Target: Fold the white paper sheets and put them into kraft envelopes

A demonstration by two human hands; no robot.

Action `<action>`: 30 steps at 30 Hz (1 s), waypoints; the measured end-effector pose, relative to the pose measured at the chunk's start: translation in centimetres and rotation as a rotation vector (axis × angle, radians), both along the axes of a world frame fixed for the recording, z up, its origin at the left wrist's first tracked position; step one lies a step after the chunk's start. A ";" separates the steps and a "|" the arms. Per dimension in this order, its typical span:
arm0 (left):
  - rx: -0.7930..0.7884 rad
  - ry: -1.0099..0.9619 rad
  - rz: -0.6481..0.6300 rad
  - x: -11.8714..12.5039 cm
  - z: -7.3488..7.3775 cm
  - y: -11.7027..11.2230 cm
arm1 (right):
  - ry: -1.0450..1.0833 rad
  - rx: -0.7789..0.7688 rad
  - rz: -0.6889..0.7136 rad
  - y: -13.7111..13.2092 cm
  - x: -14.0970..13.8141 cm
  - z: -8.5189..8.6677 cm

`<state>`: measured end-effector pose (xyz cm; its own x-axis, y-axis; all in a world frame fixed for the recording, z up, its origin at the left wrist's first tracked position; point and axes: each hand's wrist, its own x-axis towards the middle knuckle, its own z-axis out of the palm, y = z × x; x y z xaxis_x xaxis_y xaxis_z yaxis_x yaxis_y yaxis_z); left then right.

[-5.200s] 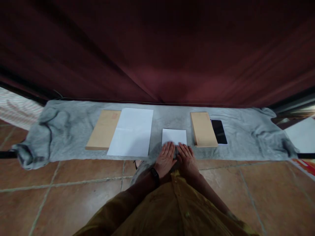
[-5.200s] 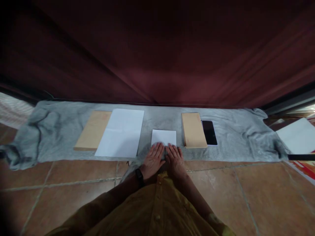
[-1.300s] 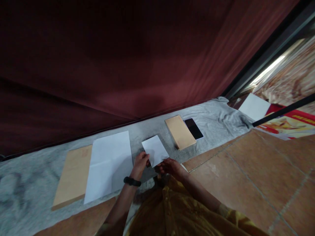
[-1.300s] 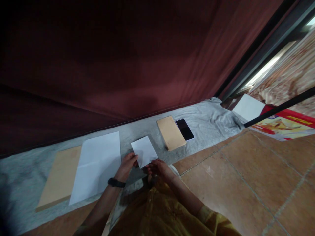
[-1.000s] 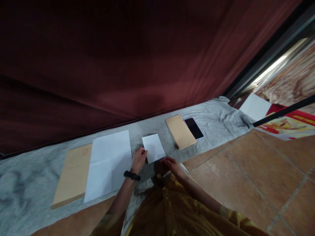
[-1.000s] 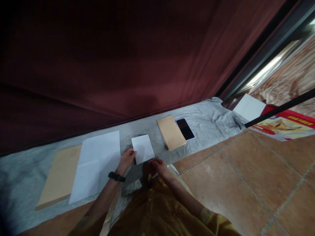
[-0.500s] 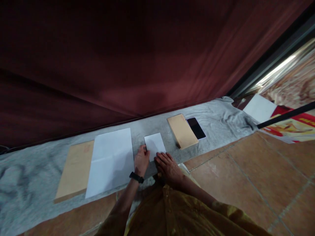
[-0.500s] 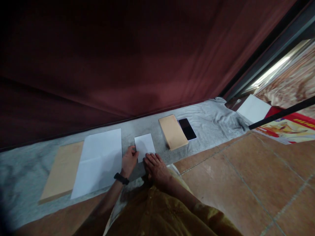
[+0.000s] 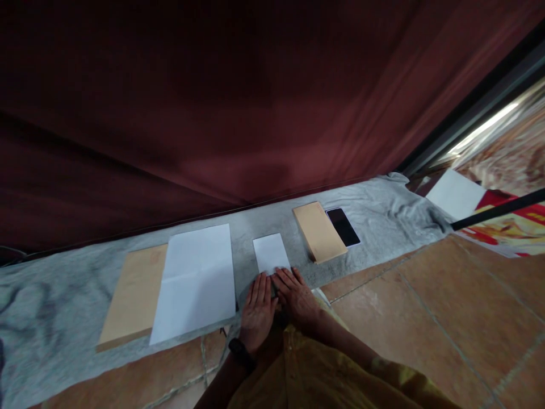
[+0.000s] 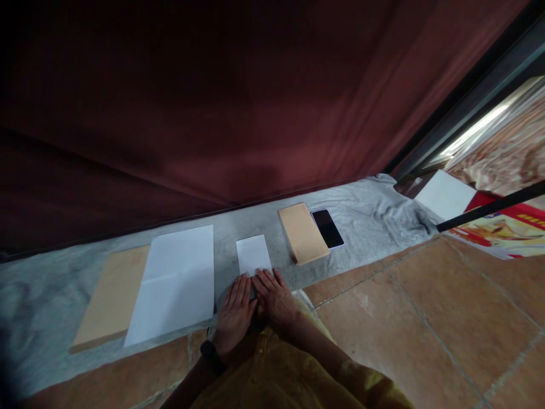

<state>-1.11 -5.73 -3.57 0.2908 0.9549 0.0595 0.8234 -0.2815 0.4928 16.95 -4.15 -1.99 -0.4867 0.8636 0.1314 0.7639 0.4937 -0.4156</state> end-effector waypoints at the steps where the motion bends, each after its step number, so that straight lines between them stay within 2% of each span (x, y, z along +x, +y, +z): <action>1: 0.047 0.045 -0.007 -0.1 -0.2 -0.1 | -0.015 0.004 -0.007 0.0 0.1 -0.1; 5: 0.257 0.219 -0.015 -0.4 -1.0 -0.7 | -0.074 0.025 -0.027 -0.1 1.0 -0.5; 8: 0.339 0.305 -0.024 -0.5 -1.1 -0.9 | -0.087 0.031 -0.050 -0.3 1.7 -0.6; 17: 0.253 0.349 -0.035 0.0 0.3 -0.5 | -0.053 0.053 -0.015 0.2 2.2 -0.1; 24: 0.212 0.387 -0.033 0.3 -0.1 -0.8 | -0.034 0.083 0.152 3.8 -0.3 0.0; 30: 0.238 0.360 -0.025 0.3 -0.5 -0.7 | -0.064 0.090 0.157 6.0 -1.8 -0.8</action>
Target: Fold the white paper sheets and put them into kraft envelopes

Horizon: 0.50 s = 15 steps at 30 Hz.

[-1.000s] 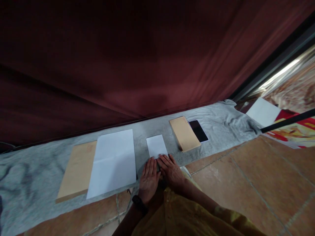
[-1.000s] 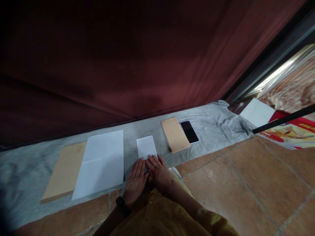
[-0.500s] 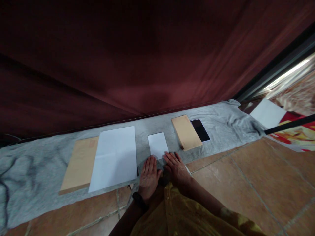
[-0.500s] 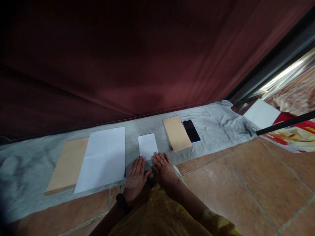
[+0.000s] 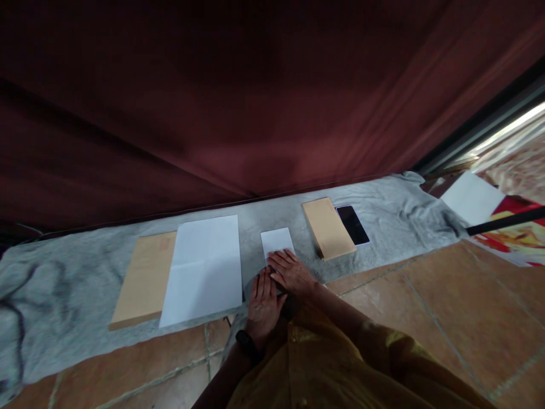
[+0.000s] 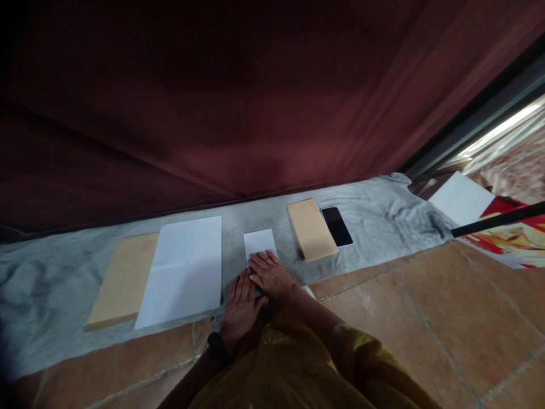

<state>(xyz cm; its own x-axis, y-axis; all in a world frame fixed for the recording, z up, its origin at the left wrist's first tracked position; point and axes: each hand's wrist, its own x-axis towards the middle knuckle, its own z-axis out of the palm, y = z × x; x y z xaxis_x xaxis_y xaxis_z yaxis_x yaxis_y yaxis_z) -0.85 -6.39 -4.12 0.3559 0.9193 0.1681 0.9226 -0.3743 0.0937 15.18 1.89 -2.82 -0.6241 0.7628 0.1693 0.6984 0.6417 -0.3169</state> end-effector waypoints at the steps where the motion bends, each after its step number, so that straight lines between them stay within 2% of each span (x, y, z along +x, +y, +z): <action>1: 0.006 -0.002 -0.002 0.0 -0.1 0.0 | 0.000 0.006 0.004 0.3 -0.1 -0.1; 9: 0.059 -0.027 -0.012 -0.2 -0.6 0.2 | -0.057 0.006 0.005 3.5 -1.2 -0.3; 15: 0.162 -0.004 -0.032 -0.6 -1.3 0.3 | -0.066 0.013 -0.013 5.9 -2.0 -0.4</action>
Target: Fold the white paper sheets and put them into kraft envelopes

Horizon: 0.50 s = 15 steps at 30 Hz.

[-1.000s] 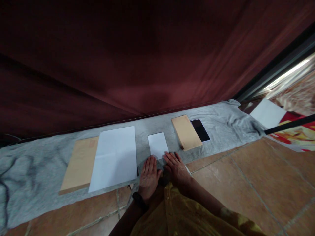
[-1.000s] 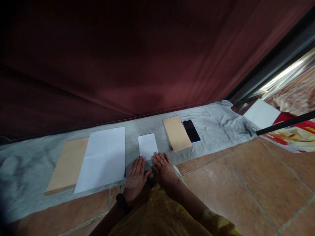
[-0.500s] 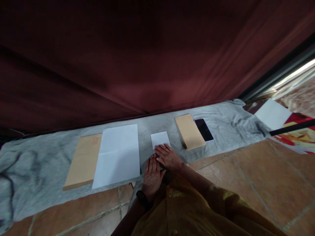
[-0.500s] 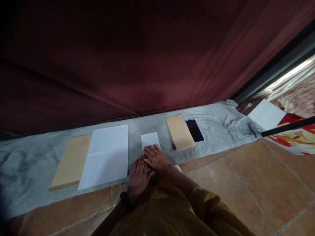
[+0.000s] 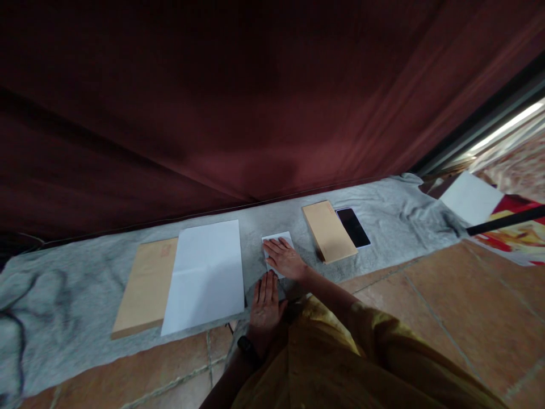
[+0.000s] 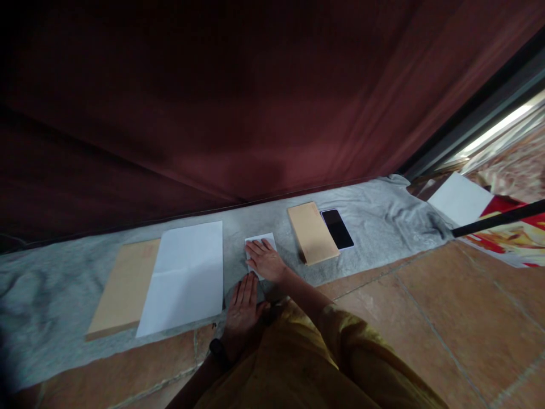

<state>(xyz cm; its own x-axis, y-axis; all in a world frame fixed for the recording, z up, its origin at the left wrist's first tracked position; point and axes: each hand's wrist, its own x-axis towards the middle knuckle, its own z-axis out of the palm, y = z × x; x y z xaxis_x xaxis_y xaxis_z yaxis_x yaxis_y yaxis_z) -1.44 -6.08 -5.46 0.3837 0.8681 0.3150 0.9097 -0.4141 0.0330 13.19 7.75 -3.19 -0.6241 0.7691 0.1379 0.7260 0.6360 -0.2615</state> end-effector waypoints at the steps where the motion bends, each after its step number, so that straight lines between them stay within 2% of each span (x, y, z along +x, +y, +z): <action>1: 0.012 0.006 -0.003 -0.1 -0.1 0.0 | -0.001 0.000 -0.003 0.3 -0.1 0.0; 5: 0.014 0.020 -0.008 -0.3 -0.5 0.0 | 0.005 0.007 -0.022 0.8 -0.5 0.2; 8: -0.028 0.020 0.007 -0.3 -0.4 0.0 | 0.023 0.017 -0.044 0.3 -0.6 0.4; 11: -0.088 0.029 0.024 -0.1 -0.1 0.0 | 0.033 0.013 -0.022 -1.5 -0.2 0.6; 15: -0.137 0.046 0.017 0.1 0.5 -0.2 | 0.051 -0.025 0.038 -5.2 1.5 0.5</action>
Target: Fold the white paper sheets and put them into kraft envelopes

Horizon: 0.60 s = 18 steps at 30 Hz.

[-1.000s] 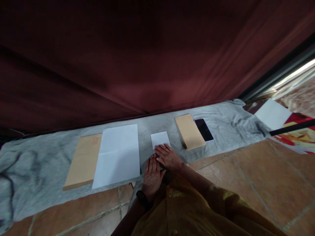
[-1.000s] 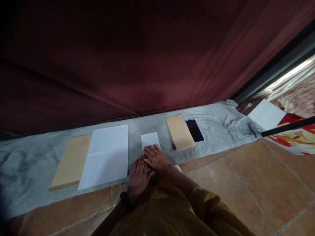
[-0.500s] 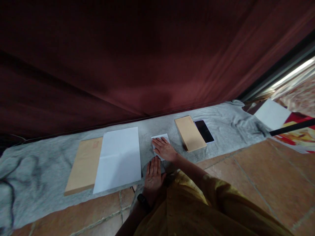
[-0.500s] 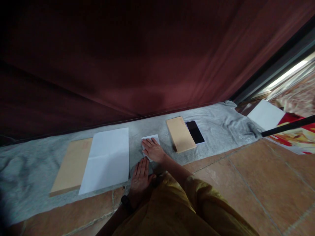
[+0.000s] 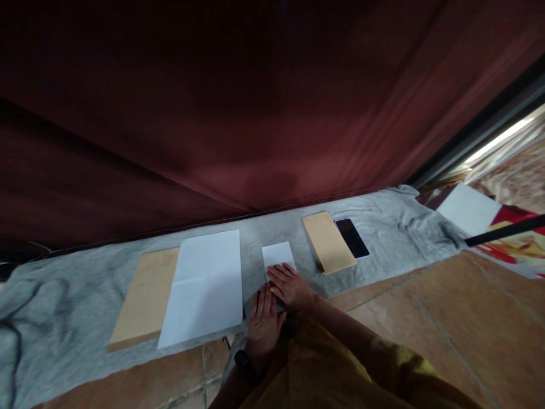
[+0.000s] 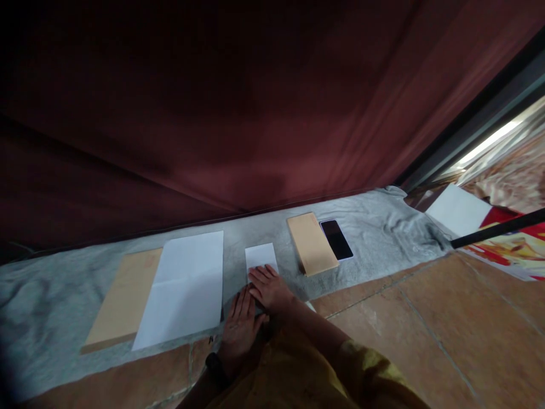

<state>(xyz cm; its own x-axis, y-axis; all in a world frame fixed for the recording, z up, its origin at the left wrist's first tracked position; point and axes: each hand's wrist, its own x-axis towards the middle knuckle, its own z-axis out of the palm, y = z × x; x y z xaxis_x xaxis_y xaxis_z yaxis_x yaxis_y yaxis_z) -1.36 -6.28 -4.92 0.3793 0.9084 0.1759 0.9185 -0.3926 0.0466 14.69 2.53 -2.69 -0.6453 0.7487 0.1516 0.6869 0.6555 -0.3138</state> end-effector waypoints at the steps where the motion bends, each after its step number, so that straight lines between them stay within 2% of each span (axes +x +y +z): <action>1: -0.008 -0.001 -0.002 0.0 0.2 -0.1 | 0.004 -0.011 -0.006 -1.0 0.5 0.0; 5: -0.030 -0.035 0.006 -0.3 1.1 0.0 | 0.013 -0.055 0.001 -3.8 2.1 0.0; 8: -0.031 -0.080 0.012 -0.6 1.7 1.2 | 0.026 -0.069 -0.026 -4.7 2.4 0.2; 13: -0.030 -0.090 0.000 -0.1 2.3 5.8 | 0.066 -0.055 -0.050 -4.8 2.0 0.1; 18: -0.046 -0.098 0.082 0.2 1.6 9.9 | 0.069 -0.036 -0.073 -4.9 1.9 -0.2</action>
